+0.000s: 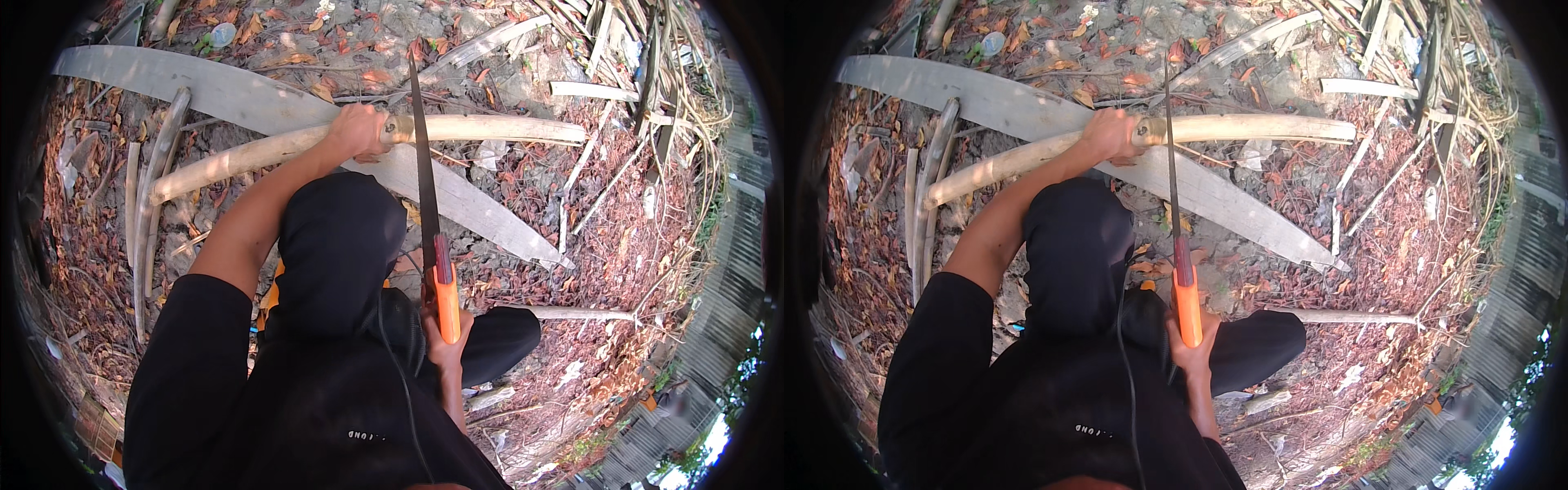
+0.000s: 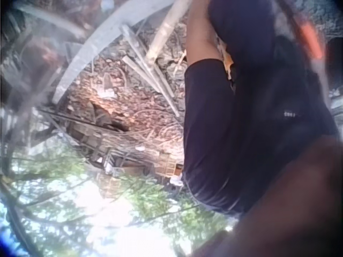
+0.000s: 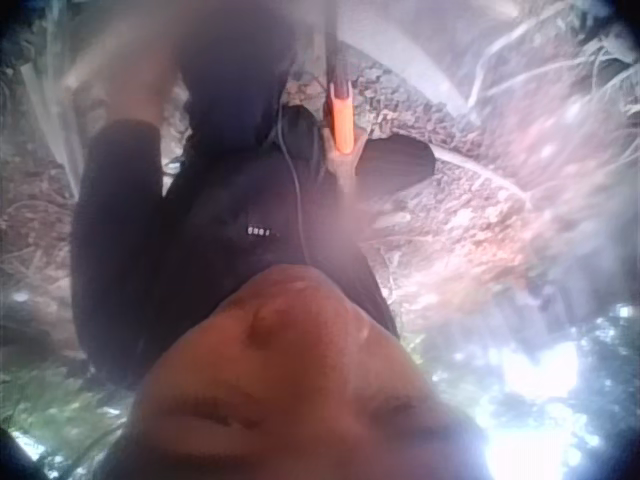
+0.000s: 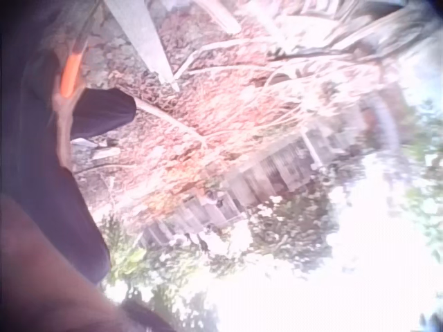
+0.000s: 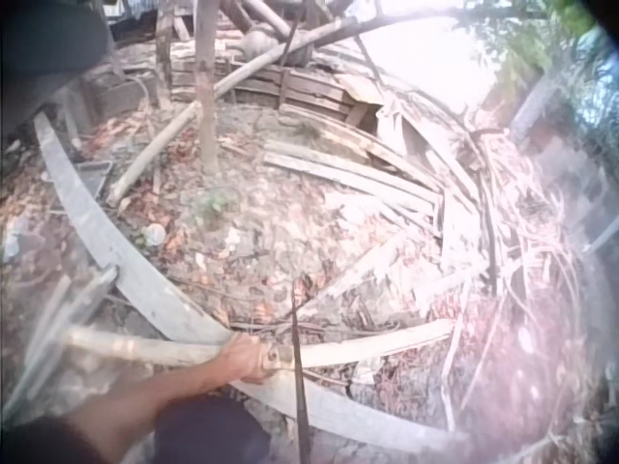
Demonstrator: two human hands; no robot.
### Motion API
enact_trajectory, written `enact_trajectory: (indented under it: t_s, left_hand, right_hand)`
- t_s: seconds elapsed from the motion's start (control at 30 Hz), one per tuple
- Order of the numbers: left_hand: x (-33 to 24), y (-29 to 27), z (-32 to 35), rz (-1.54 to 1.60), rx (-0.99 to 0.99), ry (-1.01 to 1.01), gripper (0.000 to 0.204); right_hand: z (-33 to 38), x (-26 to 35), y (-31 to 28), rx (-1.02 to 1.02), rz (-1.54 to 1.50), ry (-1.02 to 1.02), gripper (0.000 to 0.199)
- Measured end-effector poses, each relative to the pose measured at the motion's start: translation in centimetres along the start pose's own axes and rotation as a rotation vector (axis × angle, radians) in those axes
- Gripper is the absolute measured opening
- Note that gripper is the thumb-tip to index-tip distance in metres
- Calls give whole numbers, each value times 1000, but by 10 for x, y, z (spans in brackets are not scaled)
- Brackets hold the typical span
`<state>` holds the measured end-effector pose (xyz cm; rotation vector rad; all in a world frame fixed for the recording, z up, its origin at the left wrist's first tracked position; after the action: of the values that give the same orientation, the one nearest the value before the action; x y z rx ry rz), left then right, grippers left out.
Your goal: The person sits on the ground and uses a hand saw to cut a long piece of light-colored wood resting on a larger plank. The person holds the wood with their left hand and saws with their right hand, periodically adjusting the wood's position.
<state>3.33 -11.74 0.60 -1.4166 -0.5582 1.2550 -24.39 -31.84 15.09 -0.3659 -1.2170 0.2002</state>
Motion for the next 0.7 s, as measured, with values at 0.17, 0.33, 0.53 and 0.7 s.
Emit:
enact_trajectory:
  t_s: [0.17, 0.33, 0.53, 0.7]
  left_hand:
    - [-2, 7, 1, 0, 1, 29, 56]
    - [1, -8, -3, 1, 22, -24, 45]
    - [-3, -2, -6, 4, 12, 23, 46]
    - [-2, -4, -15, -18, 84, 17, 51]
  right_hand:
    - [-1, -8, 11, 43, 32, 118, 14]
    - [-37, 2, 16, 81, 90, 7, 15]
    - [27, -2, 3, 64, 73, 8, 10]
    - [-64, -1, 30, 37, 250, -149, 15]
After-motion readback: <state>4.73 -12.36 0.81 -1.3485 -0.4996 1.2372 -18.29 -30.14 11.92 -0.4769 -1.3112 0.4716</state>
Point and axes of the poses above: each hand's wrist, its own z-axis away from the middle knuckle, its own y-axis out of the palm, x = y × z, the point moved 7 cm from there along -z, towards the middle knuckle
